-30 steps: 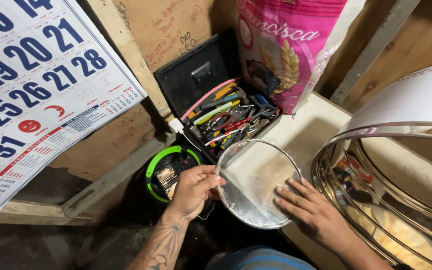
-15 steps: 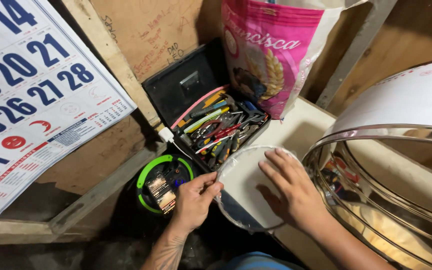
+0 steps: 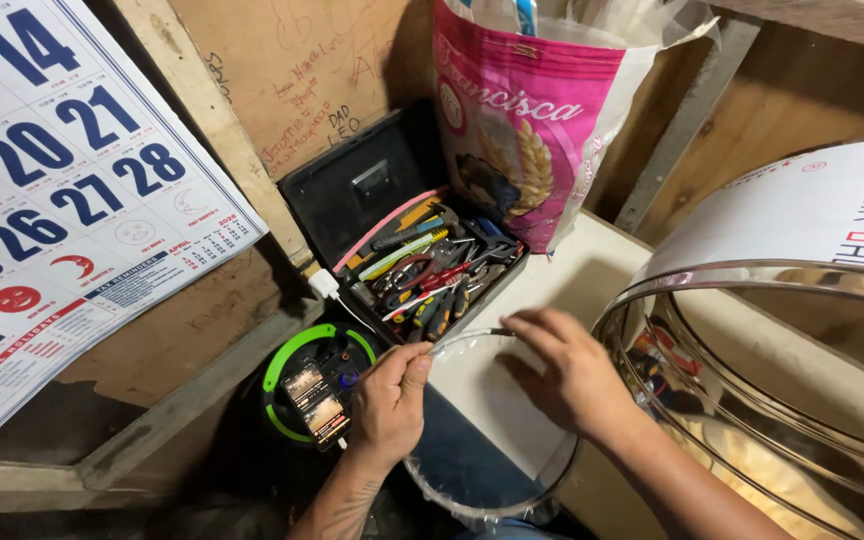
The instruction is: The person cuts a circular piece of plastic film using scissors.
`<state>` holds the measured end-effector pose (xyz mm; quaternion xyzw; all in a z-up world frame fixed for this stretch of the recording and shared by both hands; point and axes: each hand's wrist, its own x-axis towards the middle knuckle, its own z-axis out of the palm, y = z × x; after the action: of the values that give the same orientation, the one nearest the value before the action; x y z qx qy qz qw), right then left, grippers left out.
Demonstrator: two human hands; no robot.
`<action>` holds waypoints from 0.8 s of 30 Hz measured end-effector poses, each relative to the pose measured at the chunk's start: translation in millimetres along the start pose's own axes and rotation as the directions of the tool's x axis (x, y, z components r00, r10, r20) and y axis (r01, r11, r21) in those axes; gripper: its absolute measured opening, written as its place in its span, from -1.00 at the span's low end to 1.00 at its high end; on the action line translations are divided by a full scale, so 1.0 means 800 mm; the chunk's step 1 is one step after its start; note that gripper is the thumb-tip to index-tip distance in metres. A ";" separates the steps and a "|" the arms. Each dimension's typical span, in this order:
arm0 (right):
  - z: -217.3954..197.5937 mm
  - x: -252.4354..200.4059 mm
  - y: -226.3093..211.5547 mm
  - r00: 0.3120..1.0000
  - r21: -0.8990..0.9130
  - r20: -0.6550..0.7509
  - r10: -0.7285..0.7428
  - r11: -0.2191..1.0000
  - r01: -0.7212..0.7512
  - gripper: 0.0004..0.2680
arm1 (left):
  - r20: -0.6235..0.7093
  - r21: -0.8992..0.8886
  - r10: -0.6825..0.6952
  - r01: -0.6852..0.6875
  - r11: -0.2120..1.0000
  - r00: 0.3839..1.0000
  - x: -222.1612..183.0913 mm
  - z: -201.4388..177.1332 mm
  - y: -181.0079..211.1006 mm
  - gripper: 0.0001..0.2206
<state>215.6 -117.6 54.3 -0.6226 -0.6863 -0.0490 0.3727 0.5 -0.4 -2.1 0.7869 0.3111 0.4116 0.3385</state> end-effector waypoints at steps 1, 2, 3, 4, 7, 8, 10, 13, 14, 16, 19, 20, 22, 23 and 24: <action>0.003 -0.003 -0.001 1.000 -0.002 0.000 0.002 1.000 -0.002 -0.69 | 0.002 -0.002 0.001 -0.001 1.000 1.000 -0.001 -0.001 0.002 -0.69; 0.005 -0.006 -0.001 0.999 0.023 0.052 0.011 1.000 -0.012 -0.68 | 0.029 0.018 0.001 -0.001 1.000 1.000 -0.001 0.000 0.004 -0.70; 0.008 -0.008 -0.001 0.994 0.048 0.105 0.018 0.999 -0.023 -0.67 | 0.056 0.038 0.000 -0.002 0.999 0.998 -0.002 0.000 0.005 -0.70; 0.009 -0.010 0.000 0.994 0.047 0.105 0.018 0.999 -0.024 -0.67 | 0.056 0.037 0.000 -0.002 0.999 0.998 -0.003 0.000 0.006 -0.70; 0.012 -0.014 0.002 0.987 0.026 0.156 0.037 0.999 -0.042 -0.74 | 0.116 0.012 -0.038 0.037 0.999 0.992 -0.008 0.000 0.007 -0.68; 0.013 -0.013 0.004 0.989 0.023 0.147 -0.005 1.000 0.001 -0.76 | 0.132 0.020 -0.052 0.049 0.999 0.990 -0.007 0.001 0.006 -0.68; 0.015 -0.013 0.007 0.989 0.017 0.138 -0.046 0.999 0.044 -0.78 | 0.147 0.027 -0.064 0.061 0.998 0.987 -0.006 0.002 0.005 -0.69; 0.021 -0.014 0.017 0.991 -0.043 0.133 0.023 0.999 -0.017 -0.82 | 0.183 0.006 -0.015 0.014 1.000 0.983 0.000 -0.002 0.018 -0.67; 0.022 -0.014 0.021 0.988 -0.009 0.145 0.048 0.999 -0.047 -0.81 | 0.250 0.066 -0.094 0.080 0.995 0.964 0.005 -0.007 0.029 -0.67; 0.020 -0.011 0.024 0.984 0.025 0.160 0.076 0.996 -0.081 -0.79 | 0.313 0.129 -0.177 0.143 0.981 0.933 0.009 -0.007 0.034 -0.62; 0.013 0.002 0.019 0.961 0.087 0.220 0.168 0.978 -0.191 -0.78 | 0.293 0.206 0.027 -0.090 0.974 0.956 0.012 0.002 0.015 -0.58; 0.010 0.004 0.016 0.920 0.110 0.287 0.268 0.945 -0.309 -0.79 | 0.290 0.197 0.077 -0.138 0.971 0.954 0.014 0.005 0.007 -0.63; 0.005 0.009 0.014 0.864 0.121 0.351 0.362 0.897 -0.425 -0.79 | 0.289 0.186 0.131 -0.190 0.964 0.948 0.021 0.005 0.002 -0.64; 0.004 0.013 0.014 0.808 0.133 0.409 0.423 0.849 -0.511 -0.78 | 0.354 0.174 0.016 -0.083 0.981 0.935 0.026 0.003 0.005 -0.62; 0.004 0.015 0.012 0.743 0.141 0.471 0.474 0.791 -0.595 -0.77 | 0.419 0.173 -0.101 0.030 0.985 0.902 0.028 -0.001 0.007 -0.57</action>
<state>223.4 -104.1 54.9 -0.7304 -0.5384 0.2919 0.3024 11.6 14.2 12.5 0.8717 0.2884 0.1916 0.3468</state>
